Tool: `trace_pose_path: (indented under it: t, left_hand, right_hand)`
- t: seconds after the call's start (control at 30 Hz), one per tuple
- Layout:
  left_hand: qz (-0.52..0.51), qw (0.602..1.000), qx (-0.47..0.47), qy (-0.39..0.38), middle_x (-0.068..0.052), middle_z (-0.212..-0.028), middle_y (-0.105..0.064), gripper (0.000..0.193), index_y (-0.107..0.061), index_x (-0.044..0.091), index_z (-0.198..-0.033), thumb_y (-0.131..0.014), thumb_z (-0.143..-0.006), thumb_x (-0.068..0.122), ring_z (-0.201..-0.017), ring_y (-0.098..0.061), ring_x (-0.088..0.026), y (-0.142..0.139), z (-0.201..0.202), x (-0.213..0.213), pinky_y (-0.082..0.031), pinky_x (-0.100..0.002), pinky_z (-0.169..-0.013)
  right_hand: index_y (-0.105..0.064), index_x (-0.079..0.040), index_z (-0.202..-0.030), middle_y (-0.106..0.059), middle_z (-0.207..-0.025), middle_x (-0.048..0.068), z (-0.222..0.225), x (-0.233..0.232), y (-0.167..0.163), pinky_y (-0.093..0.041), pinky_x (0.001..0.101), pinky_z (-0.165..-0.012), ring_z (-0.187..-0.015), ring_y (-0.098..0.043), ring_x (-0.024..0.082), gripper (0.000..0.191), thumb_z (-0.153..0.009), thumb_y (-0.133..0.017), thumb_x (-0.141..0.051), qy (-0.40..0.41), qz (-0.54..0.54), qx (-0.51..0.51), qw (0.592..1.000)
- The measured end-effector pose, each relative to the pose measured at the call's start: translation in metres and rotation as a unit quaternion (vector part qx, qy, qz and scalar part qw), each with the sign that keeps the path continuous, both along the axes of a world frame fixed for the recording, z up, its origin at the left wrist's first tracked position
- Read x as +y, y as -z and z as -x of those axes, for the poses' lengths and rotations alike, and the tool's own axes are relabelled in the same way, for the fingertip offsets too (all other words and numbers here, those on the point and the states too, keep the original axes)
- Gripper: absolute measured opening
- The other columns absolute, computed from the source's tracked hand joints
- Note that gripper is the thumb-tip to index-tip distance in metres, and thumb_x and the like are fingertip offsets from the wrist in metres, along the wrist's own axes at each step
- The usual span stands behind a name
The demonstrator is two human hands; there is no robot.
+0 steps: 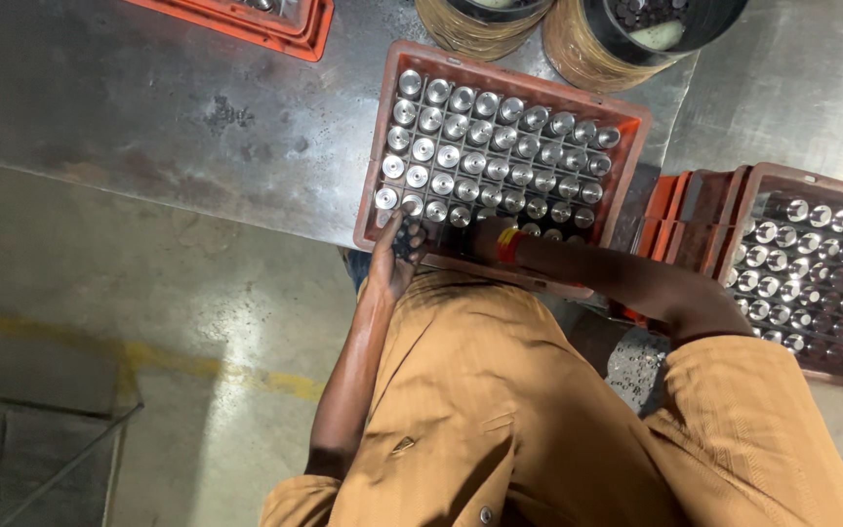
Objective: The person picks small metal cups one at a time from buckets on the worktable and seats them into the compartments of a grid tray, occasionally repositioning or rotating the tray and reaching into different buckets to refill the tray cells.
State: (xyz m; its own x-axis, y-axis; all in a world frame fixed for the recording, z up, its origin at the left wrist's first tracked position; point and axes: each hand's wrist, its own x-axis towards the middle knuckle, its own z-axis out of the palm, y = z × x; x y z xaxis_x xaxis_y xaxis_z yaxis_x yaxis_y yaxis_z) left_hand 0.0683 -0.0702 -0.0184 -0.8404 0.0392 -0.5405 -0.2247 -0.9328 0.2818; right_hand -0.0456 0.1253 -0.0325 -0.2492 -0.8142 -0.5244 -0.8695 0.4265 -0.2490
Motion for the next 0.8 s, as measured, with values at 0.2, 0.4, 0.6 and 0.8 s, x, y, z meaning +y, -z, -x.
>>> trace_pose_path:
  t: [0.2, 0.4, 0.6, 0.8]
  left_hand:
    - [0.014, 1.0, -0.002, -0.023, 0.002, -0.087, -0.055, 0.03, -0.059, 0.012, -0.127, -0.061, -0.103, 0.031, -0.072, -0.049, -0.009, -0.001, -0.005, 0.0, -0.033, -0.021, -0.055]
    - [-0.012, 1.0, -0.001, -0.026, 0.003, -0.091, -0.055, 0.033, -0.059, 0.011, -0.129, -0.061, -0.104, 0.032, -0.075, -0.049, -0.009, 0.003, -0.014, -0.001, -0.035, -0.022, -0.057]
    - [-0.018, 1.0, -0.006, -0.018, 0.003, -0.09, -0.054, 0.032, -0.059, 0.011, -0.129, -0.06, -0.104, 0.031, -0.075, -0.049, -0.009, 0.006, -0.012, 0.002, -0.035, -0.021, -0.057]
    - [-0.036, 0.999, 0.004, -0.019, 0.001, -0.087, -0.055, 0.027, -0.06, 0.011, -0.126, -0.061, -0.106, 0.029, -0.075, -0.051, -0.01, 0.007, -0.008, 0.003, -0.037, -0.022, -0.055]
  right_hand:
    - [-0.077, -0.013, -0.082, -0.074, -0.086, 0.011, -0.004, 0.002, 0.0, -0.057, 0.0457, -0.062, -0.078, -0.072, 0.032, 0.024, -0.091, -0.06, -0.027, -0.002, 0.018, 0.024, 1.0]
    - [-0.073, -0.013, -0.07, -0.072, -0.075, 0.006, 0.002, 0.024, 0.0, -0.053, 0.0427, -0.061, -0.075, -0.069, 0.027, 0.014, -0.078, -0.067, -0.024, -0.138, 0.092, 0.044, 0.985]
    - [-0.071, -0.013, -0.062, -0.071, -0.067, 0.005, -0.001, 0.022, -0.001, -0.052, 0.0409, -0.059, -0.067, -0.068, 0.027, 0.017, -0.073, -0.07, -0.025, -0.143, 0.122, 0.074, 0.979]
    - [-0.073, -0.014, -0.064, -0.073, -0.068, 0.006, -0.006, 0.019, -0.006, -0.053, 0.0407, -0.061, -0.068, -0.069, 0.026, 0.015, -0.076, -0.07, -0.022, -0.149, 0.064, 0.07, 0.984]
